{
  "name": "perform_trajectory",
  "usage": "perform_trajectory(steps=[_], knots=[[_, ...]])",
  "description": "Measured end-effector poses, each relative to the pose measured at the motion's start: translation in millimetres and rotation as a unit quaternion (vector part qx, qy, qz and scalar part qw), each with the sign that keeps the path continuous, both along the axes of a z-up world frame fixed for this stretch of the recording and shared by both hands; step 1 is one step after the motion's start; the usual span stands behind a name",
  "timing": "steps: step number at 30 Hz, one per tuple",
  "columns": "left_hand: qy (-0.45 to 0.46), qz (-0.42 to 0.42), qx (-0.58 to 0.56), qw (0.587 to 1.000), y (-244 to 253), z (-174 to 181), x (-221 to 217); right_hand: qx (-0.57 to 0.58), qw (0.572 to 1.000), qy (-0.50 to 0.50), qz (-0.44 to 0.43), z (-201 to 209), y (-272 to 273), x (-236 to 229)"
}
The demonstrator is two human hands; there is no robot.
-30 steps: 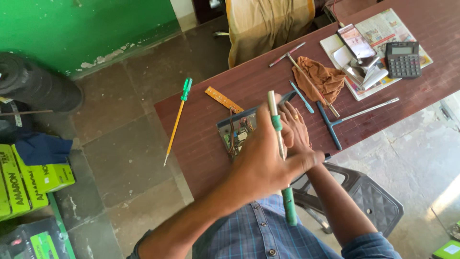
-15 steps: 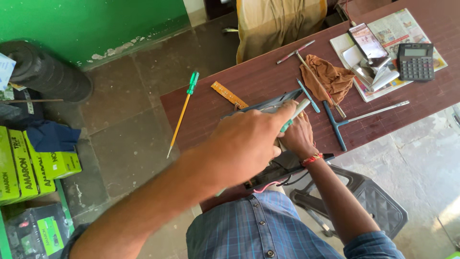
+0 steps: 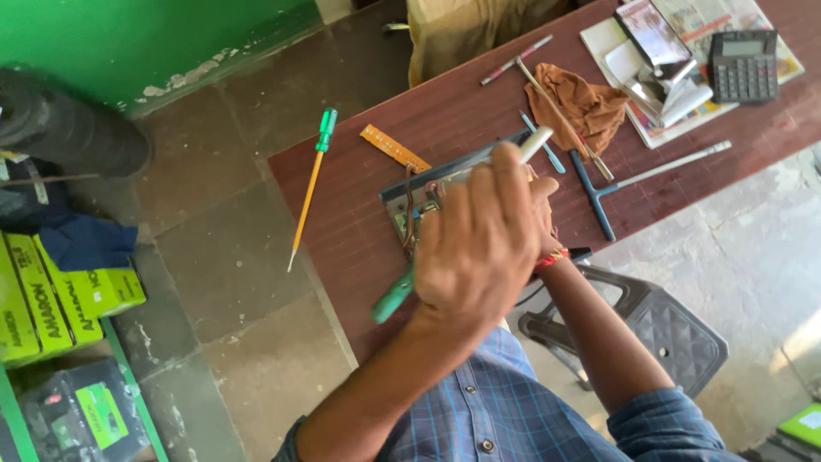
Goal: The person repairs an electronic device on a workbench. They use a screwdriver to adjust internal components and a hammer to tap parts into place. The person also wipes the device's casing with a cloth.
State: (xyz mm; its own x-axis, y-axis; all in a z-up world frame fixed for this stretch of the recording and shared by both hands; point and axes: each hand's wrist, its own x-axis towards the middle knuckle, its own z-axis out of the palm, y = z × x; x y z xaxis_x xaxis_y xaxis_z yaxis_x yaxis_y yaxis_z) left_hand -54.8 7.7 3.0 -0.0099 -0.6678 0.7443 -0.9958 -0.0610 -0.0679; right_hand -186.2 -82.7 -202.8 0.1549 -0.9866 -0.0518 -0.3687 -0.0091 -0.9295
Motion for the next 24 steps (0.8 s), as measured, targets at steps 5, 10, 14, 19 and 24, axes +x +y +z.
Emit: perform_trajectory(steps=[5, 10, 14, 19, 24], knots=[[0.005, -0.135, 0.002, 0.991, -1.0, -2.0, 19.3, -0.030, 0.991, -0.129, 0.033, -55.1, -12.2, -4.7], [0.051, -0.286, 0.012, 0.957, -9.2, 1.3, 35.2, -0.342, 0.905, 0.241, 0.074, -42.4, -9.8, -11.1], [0.076, -0.354, 0.016, 0.932, -11.6, 4.7, 45.3, -0.282, 0.913, 0.277, 0.103, -3.5, -2.4, -5.5], [0.098, -0.415, 0.019, 0.904, -15.7, 7.4, 52.5, -0.261, 0.910, 0.306, 0.097, 8.7, 1.7, 1.3], [0.107, -0.464, 0.036, 0.878, -20.0, 9.7, 59.4, -0.239, 0.914, 0.313, 0.094, 0.7, -2.5, 0.9]])
